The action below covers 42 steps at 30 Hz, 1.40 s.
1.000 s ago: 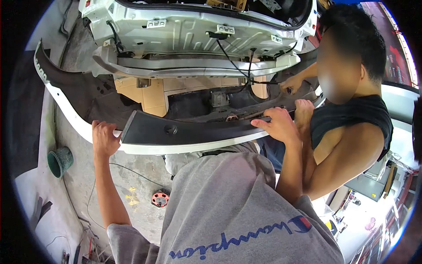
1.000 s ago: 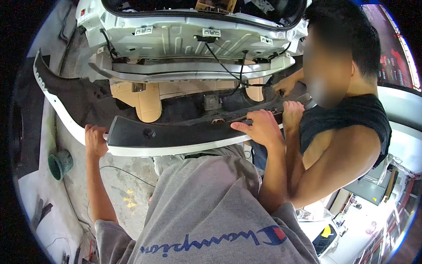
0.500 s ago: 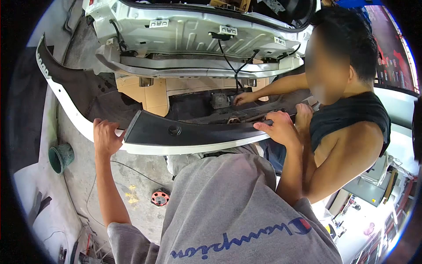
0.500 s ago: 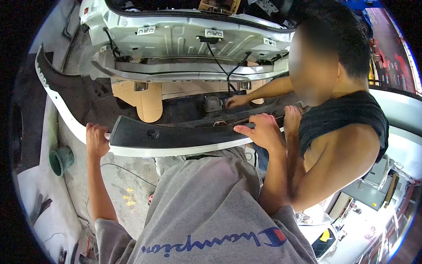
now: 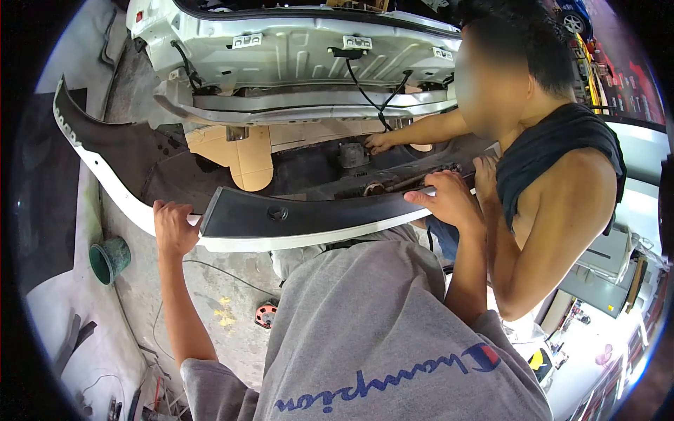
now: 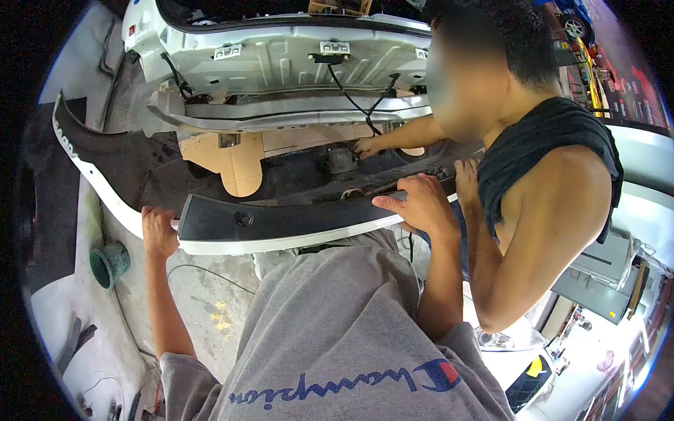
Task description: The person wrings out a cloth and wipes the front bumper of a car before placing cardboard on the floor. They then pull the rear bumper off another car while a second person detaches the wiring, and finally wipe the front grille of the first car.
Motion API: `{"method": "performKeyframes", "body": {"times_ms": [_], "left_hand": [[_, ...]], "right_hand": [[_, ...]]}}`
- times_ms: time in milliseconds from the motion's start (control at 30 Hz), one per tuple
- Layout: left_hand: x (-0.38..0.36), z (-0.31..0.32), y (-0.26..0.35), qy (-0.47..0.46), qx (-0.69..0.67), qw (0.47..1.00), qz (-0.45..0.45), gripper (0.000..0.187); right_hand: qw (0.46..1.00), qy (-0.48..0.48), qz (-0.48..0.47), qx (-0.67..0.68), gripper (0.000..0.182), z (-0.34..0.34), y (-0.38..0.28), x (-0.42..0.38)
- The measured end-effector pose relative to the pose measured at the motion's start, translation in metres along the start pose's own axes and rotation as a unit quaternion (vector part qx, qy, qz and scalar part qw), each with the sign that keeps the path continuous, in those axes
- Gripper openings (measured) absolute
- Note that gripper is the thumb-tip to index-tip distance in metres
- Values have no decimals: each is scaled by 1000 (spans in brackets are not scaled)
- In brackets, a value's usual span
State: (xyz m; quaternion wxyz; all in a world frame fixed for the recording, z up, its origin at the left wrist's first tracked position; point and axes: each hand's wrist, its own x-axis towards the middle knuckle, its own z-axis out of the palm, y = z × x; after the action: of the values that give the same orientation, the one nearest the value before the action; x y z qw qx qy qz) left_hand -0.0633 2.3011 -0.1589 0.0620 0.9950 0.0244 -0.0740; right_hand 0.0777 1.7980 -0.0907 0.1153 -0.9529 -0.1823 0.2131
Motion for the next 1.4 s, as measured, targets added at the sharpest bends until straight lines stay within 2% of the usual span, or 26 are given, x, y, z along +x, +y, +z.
{"method": "performKeyframes", "body": {"times_ms": [200,400,533,600,733,800,1033,1133,1400], "left_hand": [[1,-4,4,11,13,1000,4,29],[-1,2,3,34,0,999,13,29],[-2,1,5,-3,9,1000,-3,28],[-3,3,5,24,12,1000,7,29],[-3,3,7,25,-8,1000,1,31],[-4,4,6,27,11,1000,5,32],[-2,1,5,21,20,1000,7,34],[-3,1,5,25,10,999,17,35],[-3,3,-2,8,16,1000,11,34]], "right_hand": [[999,-25,14,17,70,4,4,2],[1000,6,-1,21,71,11,6,1],[1000,-1,6,26,71,11,7,-1],[1000,-22,14,13,62,8,4,0],[1000,-1,16,17,62,11,6,-1],[999,-27,27,27,73,10,5,0],[999,-23,40,23,73,12,2,-3],[999,13,31,30,73,18,4,-5],[999,-26,33,26,72,10,-4,-1]]}}
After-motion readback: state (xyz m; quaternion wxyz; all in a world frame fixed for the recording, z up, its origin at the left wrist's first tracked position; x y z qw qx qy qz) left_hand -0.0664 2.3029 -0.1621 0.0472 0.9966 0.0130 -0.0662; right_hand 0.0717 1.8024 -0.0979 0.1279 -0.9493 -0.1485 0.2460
